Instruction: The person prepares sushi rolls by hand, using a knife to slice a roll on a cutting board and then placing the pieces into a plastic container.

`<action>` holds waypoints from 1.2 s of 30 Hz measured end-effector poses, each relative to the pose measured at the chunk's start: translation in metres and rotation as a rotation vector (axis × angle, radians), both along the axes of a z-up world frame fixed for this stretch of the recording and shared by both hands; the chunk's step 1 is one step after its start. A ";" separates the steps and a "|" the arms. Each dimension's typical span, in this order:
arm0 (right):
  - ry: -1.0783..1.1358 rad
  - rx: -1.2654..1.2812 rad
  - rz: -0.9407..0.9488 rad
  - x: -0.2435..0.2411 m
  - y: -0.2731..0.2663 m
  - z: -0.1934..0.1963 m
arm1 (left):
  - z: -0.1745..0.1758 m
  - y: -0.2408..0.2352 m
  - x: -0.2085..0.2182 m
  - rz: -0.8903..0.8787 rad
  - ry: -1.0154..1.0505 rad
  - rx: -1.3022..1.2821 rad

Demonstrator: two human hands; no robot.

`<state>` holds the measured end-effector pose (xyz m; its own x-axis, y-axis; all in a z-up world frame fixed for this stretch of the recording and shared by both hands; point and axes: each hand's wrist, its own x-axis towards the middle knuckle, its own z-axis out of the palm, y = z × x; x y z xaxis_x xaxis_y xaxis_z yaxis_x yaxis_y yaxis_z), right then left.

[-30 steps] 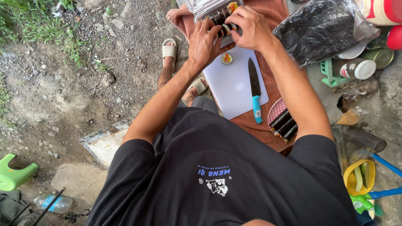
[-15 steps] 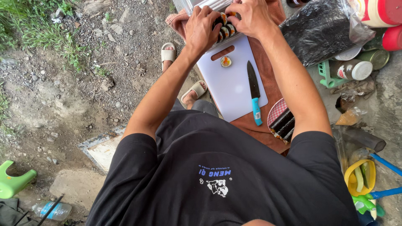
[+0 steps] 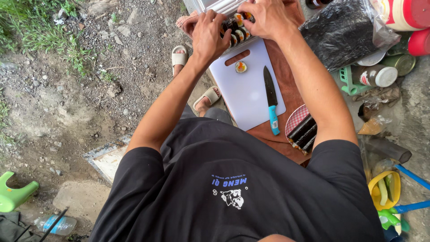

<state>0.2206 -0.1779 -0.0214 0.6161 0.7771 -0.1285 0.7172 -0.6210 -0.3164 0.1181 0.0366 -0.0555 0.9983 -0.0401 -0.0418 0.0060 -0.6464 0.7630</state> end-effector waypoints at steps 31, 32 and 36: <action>0.074 -0.014 0.097 0.000 0.032 0.004 | -0.013 0.003 -0.002 0.233 0.376 -0.248; 0.105 -0.095 0.086 0.001 0.035 0.005 | -0.013 0.003 -0.001 0.235 0.376 -0.247; 0.064 -0.183 0.150 0.008 0.041 0.004 | -0.009 0.001 -0.002 0.224 0.325 -0.197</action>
